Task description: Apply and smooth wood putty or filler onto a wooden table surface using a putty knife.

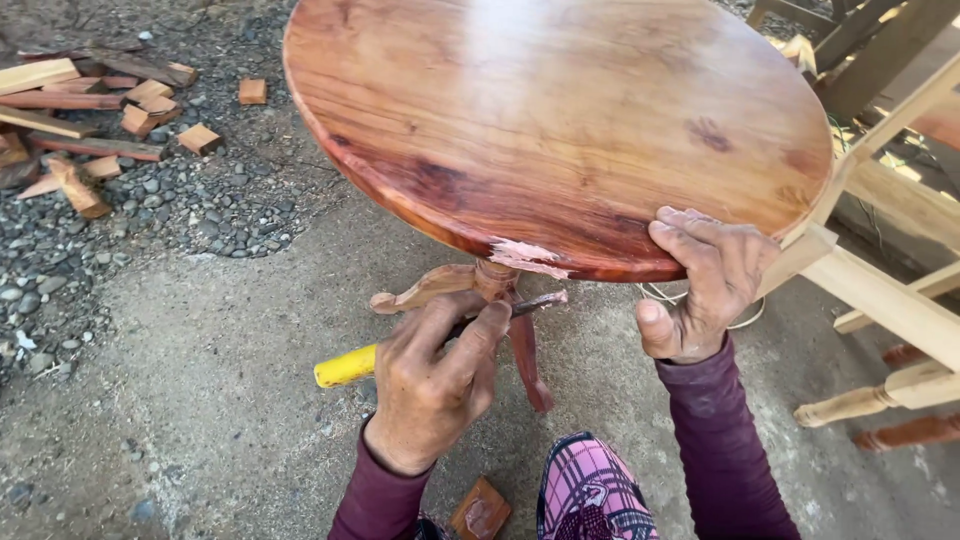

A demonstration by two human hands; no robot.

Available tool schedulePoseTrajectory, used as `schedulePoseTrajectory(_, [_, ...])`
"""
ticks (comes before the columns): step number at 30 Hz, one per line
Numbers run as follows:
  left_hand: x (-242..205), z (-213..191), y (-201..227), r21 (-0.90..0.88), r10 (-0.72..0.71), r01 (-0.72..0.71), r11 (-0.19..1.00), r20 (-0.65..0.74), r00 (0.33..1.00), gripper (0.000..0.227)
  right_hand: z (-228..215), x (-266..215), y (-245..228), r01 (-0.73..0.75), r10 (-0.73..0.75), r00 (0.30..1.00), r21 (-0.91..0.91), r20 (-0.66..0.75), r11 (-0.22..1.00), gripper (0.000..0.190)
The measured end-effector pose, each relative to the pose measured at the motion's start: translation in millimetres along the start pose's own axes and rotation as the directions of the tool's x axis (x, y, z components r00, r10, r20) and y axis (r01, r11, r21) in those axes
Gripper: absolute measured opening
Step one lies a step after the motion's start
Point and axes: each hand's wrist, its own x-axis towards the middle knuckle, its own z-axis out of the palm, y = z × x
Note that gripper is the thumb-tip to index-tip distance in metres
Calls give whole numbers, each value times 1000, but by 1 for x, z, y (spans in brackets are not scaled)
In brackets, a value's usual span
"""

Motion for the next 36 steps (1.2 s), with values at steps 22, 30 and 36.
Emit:
schedulePoseTrajectory(22, [1,9,-2,-28,-22,20,999,-79,997,35,6,0,-2,-26,26,999,4,-45,1000,68])
schedulePoseTrajectory(30, [1,8,-3,-28,-30,27,999,-85,996,36,8,-1,-1,-14,14,999,1,-50,1000,66])
schedulePoseTrajectory(36, [0,6,-2,-33,-43,40,999,-91,995,34,9,-2,-2,-18,18,998,-4,-60,1000,64])
